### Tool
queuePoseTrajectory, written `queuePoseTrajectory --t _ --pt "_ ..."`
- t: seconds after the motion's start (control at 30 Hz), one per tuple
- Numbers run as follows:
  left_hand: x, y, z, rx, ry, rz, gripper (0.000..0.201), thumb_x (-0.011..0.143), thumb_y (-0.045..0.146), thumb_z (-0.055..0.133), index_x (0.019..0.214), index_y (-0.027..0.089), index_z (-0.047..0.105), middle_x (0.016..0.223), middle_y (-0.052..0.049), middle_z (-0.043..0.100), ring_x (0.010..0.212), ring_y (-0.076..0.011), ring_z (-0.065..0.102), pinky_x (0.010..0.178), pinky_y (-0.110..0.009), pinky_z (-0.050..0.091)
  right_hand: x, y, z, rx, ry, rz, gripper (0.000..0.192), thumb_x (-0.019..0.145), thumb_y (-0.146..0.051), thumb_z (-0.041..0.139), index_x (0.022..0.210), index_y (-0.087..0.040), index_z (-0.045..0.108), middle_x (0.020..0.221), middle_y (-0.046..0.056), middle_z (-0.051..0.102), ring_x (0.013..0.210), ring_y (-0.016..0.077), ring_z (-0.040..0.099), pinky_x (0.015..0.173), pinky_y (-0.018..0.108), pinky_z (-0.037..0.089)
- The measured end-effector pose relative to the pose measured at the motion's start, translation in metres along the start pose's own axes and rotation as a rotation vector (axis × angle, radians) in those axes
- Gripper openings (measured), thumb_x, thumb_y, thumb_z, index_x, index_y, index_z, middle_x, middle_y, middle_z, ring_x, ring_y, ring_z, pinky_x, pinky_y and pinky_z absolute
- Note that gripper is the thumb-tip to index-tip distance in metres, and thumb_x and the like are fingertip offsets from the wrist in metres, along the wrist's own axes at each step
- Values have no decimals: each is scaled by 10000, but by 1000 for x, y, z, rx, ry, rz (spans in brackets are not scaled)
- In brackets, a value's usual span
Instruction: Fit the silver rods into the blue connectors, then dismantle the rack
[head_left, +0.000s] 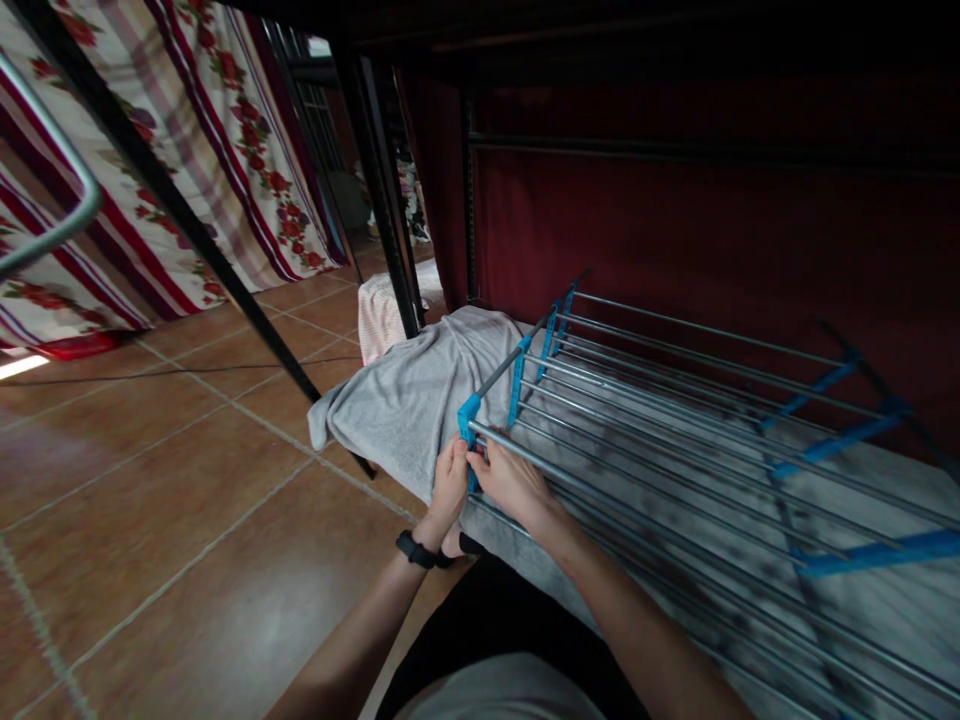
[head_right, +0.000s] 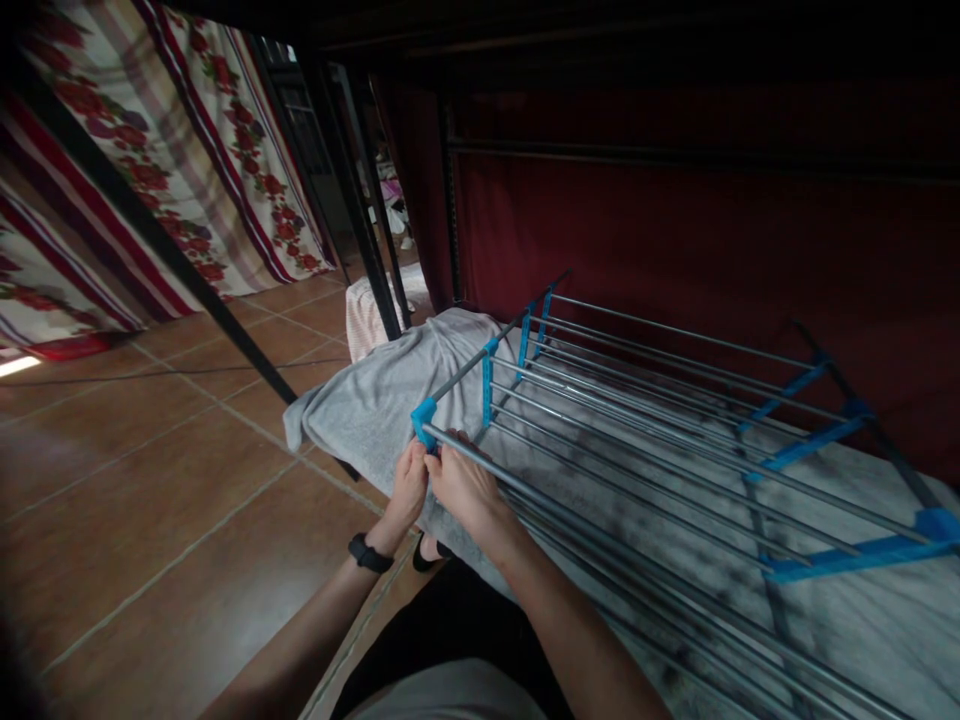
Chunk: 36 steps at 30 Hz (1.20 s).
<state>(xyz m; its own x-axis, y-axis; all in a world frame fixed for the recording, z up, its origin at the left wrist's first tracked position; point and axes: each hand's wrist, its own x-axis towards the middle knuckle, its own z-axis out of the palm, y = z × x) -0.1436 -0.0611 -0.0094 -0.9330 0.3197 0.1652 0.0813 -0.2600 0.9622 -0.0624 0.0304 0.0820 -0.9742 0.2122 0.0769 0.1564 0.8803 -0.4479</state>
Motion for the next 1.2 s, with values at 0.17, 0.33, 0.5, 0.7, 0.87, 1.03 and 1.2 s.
queuePoseTrajectory --t 0.17,0.33,0.5,0.7,0.87,1.03,1.2 --pt "5 -6 -1 -228 20 -55 451 783 575 721 1042 213 651 882 1 644 788 -145 579 770 -270 476 8 2 -7 97 -118 25 430 1004 -489 404 1305 -239 583 1137 61 715 1032 211 672 862 301 490" --pt "6 -1 -2 -397 -33 -142 468 759 516 770 1106 226 646 1021 -24 698 909 -175 645 822 -298 500 13 9 -7 85 -141 -19 418 1003 -441 440 1373 -280 553 1148 40 724 1014 216 680 839 310 501" --pt "7 3 -2 -411 -67 -150 419 749 507 787 1029 206 705 1004 -36 724 986 -202 652 899 -315 489 15 11 2 -69 -92 -85 378 1028 -379 421 1346 -222 552 1189 73 697 1042 209 667 889 313 494" --pt "9 -4 -2 -380 -41 -126 450 719 546 795 1008 207 730 986 -42 738 1014 -220 649 943 -327 478 20 8 11 -198 -66 -109 347 1046 -376 368 1219 -196 609 1199 88 666 1020 204 659 887 312 493" --pt "10 -9 -3 -354 -49 -114 445 738 548 775 1019 207 726 969 -44 737 1014 -214 649 920 -315 482 16 8 10 -230 -68 -113 372 1055 -387 341 1215 -181 606 1160 81 683 984 198 672 854 296 495" --pt "13 -16 -7 -294 -31 -142 427 744 584 746 847 173 695 848 -28 699 823 -175 616 804 -291 490 5 -1 8 -259 49 -90 382 1077 -361 252 1270 -199 540 1106 57 696 947 178 683 829 289 488" --pt "17 -31 -12 -223 -8 -139 450 770 610 698 719 170 617 685 15 597 656 -128 500 667 -262 447 9 -3 9 -211 -64 39 295 1053 -369 335 1206 -212 533 1055 64 710 913 191 693 787 291 493"
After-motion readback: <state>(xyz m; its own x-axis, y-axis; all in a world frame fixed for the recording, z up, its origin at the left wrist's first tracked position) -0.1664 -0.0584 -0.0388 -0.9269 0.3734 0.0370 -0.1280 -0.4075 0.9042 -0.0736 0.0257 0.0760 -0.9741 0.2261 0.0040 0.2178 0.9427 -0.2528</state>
